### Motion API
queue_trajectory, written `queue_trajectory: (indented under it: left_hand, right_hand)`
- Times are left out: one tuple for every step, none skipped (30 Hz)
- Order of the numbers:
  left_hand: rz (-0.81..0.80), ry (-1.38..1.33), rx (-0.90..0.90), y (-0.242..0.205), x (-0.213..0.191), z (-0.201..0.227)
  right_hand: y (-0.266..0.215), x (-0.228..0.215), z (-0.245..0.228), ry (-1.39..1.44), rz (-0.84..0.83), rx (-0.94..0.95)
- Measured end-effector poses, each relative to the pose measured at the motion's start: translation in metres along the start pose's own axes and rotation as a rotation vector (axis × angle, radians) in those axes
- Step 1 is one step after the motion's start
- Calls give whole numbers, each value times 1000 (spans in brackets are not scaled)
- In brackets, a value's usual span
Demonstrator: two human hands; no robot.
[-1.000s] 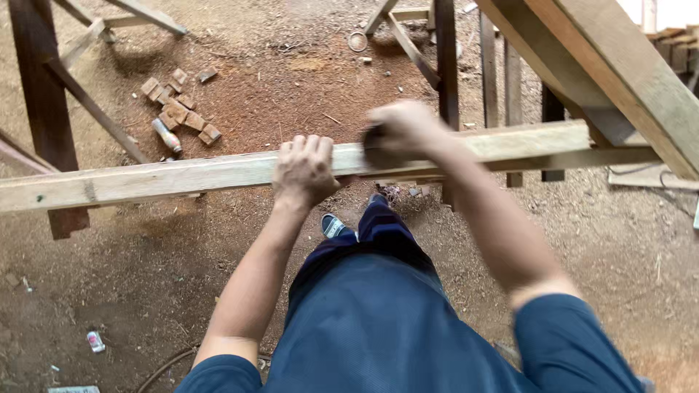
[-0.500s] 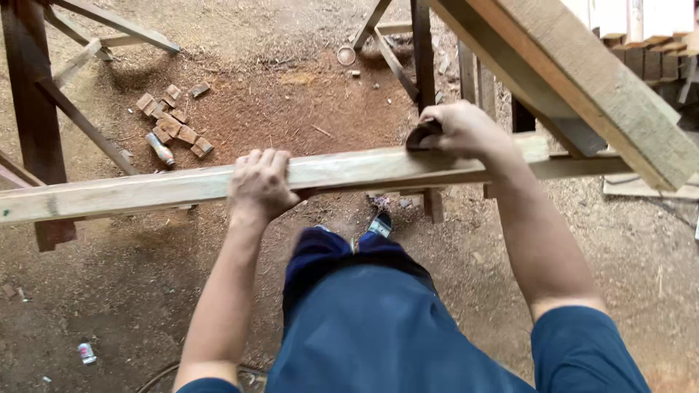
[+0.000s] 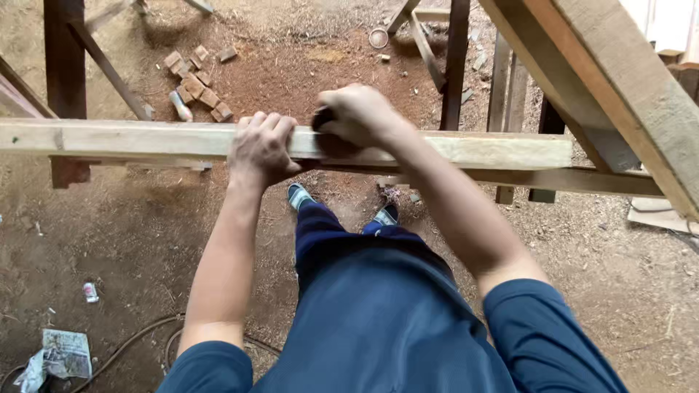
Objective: The person sands a long wooden plank by hand using a piece of sandpaper, moving along its entire length and edges.
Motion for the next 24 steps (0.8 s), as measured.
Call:
queue_trajectory:
  left_hand:
    - [50, -29, 22, 4, 2, 0]
    - [42, -21, 5, 5, 7, -2]
    - [28, -13, -13, 0, 10, -4]
    - [14, -6, -31, -3, 14, -6]
    - [9, -12, -23, -1, 18, -5]
    - [3, -18, -15, 1, 22, -5]
    - [-3, -16, -8, 1, 20, -8]
    - [9, -19, 0, 0, 16, -8]
    - [24, -24, 9, 1, 13, -4]
    - [39, -28, 17, 2, 10, -1]
    - [35, -8, 13, 3, 7, -2]
    - [30, 11, 9, 4, 5, -2]
    - [24, 27, 4, 5, 5, 1]
    - [24, 2, -2, 7, 4, 2]
    - [19, -19, -10, 6, 2, 2]
    - [15, -39, -17, 4, 2, 2]
    - [42, -30, -10, 5, 0, 3]
    - [70, -21, -2, 6, -1, 3]
    - [96, -15, 5, 5, 0, 4]
    - [97, -15, 1, 0, 2, 4]
    - [102, -13, 0, -2, 3, 3]
    - [107, -10, -1, -3, 4, 1]
    - [134, -5, 6, -6, 5, 2]
    - [160, 1, 12, -10, 5, 3]
  right_hand:
    - [-12, -14, 13, 23, 55, -39]
    - [-31, -23, 31, 38, 29, -4]
    - [-52, -32, 46, 58, 1, 31]
    - [-69, -37, 75, 34, -137, 261]
    - [-89, -49, 96, 40, -173, 376]
    - [-111, -60, 114, 46, -209, 491]
    - [-124, -76, 121, 34, -170, 484]
    - [-131, -86, 125, 21, -131, 476]
    - [-130, -83, 128, 12, -162, 505]
    - [-130, -79, 131, 3, -194, 534]
    - [-129, -73, 132, -6, -224, 565]
    - [-114, -67, 122, -32, -199, 443]
    - [-97, -58, 111, -61, -177, 322]
    - [-79, -50, 99, -33, -144, 237]
    - [-60, -39, 82, 0, -112, 150]
    - [-44, -31, 65, -49, -63, 84]
    - [-31, -25, 48, -101, -13, 17]
    - [-19, -19, 33, -99, 45, -17]
    - [-17, -17, 23, -97, 100, -48]
    - [-21, -17, 21, -67, 109, -69]
    - [-24, -20, 23, -41, 124, -90]
    - [-27, -23, 26, -14, 138, -111]
    - [-37, -26, 36, 26, 120, -107]
    - [-52, -31, 48, 66, 102, -103]
Point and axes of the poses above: each hand's wrist, its own y-axis towards the middle knuckle, its own x-axis out of the palm, z = x × y, the point moved 7 cm from there along y, towards the middle knuckle, and after that the axes turned 2 degrees about x, right-handed, at the moved point
